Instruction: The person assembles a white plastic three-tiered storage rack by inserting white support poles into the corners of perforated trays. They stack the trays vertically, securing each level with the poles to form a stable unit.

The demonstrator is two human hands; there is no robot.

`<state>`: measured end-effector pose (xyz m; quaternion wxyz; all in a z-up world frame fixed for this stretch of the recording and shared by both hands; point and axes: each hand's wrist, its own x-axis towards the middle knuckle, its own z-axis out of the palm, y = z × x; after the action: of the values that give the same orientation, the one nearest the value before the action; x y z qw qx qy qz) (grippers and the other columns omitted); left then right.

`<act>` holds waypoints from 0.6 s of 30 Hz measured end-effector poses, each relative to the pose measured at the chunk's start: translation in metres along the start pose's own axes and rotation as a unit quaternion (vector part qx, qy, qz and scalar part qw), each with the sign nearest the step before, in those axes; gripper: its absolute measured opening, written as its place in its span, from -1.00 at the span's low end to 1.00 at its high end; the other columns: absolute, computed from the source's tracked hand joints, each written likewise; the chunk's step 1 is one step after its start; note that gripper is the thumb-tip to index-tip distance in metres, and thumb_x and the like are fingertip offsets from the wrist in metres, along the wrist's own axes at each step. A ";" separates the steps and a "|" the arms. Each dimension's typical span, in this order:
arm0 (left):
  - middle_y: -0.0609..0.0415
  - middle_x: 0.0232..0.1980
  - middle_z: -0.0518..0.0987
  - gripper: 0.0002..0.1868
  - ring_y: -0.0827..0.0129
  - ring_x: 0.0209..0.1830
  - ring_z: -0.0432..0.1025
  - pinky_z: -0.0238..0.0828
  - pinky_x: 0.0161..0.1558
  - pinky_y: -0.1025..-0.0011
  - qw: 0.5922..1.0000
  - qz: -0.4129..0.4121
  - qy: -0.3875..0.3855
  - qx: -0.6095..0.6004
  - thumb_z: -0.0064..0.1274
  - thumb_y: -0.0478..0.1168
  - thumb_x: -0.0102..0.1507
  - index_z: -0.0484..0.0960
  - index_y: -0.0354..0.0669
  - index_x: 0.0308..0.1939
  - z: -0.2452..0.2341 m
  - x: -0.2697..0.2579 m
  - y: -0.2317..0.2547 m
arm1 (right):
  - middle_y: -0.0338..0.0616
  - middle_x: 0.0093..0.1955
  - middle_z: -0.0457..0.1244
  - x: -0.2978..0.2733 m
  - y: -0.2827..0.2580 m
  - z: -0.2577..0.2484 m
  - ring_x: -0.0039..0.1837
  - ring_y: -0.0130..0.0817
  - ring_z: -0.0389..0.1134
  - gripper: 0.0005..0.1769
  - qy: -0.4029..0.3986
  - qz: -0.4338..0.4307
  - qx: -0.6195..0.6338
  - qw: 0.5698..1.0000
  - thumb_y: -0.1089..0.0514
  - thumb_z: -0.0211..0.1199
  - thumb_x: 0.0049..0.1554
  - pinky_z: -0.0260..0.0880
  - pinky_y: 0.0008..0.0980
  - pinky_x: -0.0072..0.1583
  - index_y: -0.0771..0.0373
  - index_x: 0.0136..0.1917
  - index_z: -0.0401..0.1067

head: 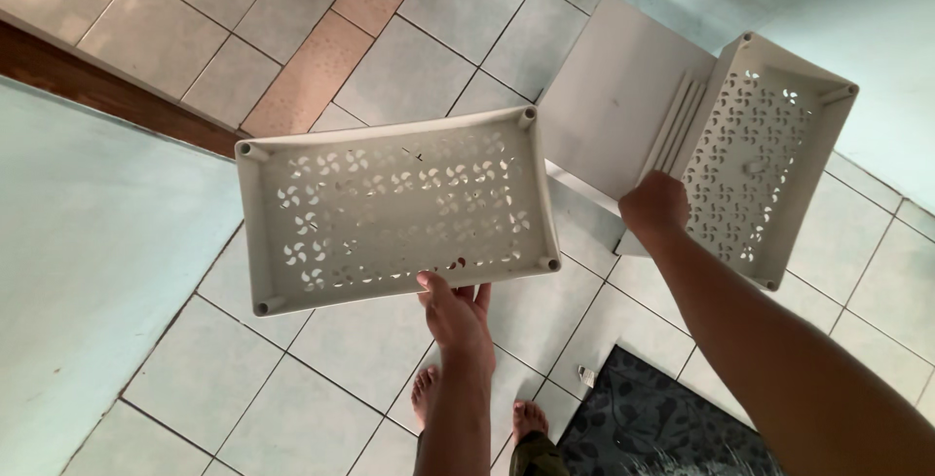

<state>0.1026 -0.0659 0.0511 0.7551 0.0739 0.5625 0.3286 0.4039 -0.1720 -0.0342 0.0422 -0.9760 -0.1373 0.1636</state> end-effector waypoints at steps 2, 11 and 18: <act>-0.01 0.50 0.29 -0.29 0.16 0.45 0.32 0.24 0.42 0.06 1.000 -0.002 -0.007 -0.013 -0.41 0.21 0.37 -0.05 -0.05 0.50 0.002 0.000 -0.004 | 0.30 -0.02 0.38 0.009 0.001 0.009 0.03 0.13 0.47 -0.75 -0.004 -0.009 -0.035 0.999 0.25 0.27 0.04 0.53 -0.09 0.00 0.45 -0.03 0.46; -0.03 0.51 0.25 -0.27 0.19 0.48 0.28 0.23 0.46 0.06 1.000 0.005 -0.009 -0.020 -0.40 0.25 0.36 -0.06 -0.08 0.48 0.010 0.000 -0.011 | 0.22 -0.06 0.40 0.012 -0.010 -0.001 0.04 0.06 0.48 -0.83 -0.012 0.033 0.011 0.999 0.22 0.36 0.01 0.52 -0.11 0.01 0.39 -0.18 0.49; -0.08 0.51 0.25 -0.29 0.11 0.47 0.30 0.24 0.45 0.05 0.999 0.013 -0.033 -0.030 -0.36 0.22 0.37 -0.04 -0.16 0.41 0.012 0.012 -0.019 | 0.02 -0.35 0.38 0.003 -0.022 -0.019 -0.31 -0.25 0.44 -0.83 -0.060 0.102 0.201 0.972 0.24 0.33 0.04 0.50 -0.26 -0.22 0.39 -0.31 0.46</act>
<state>0.1228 -0.0704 0.0369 0.7707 0.0690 0.5262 0.3526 0.4076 -0.1511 -0.0145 0.2127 -0.9448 -0.0033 0.2492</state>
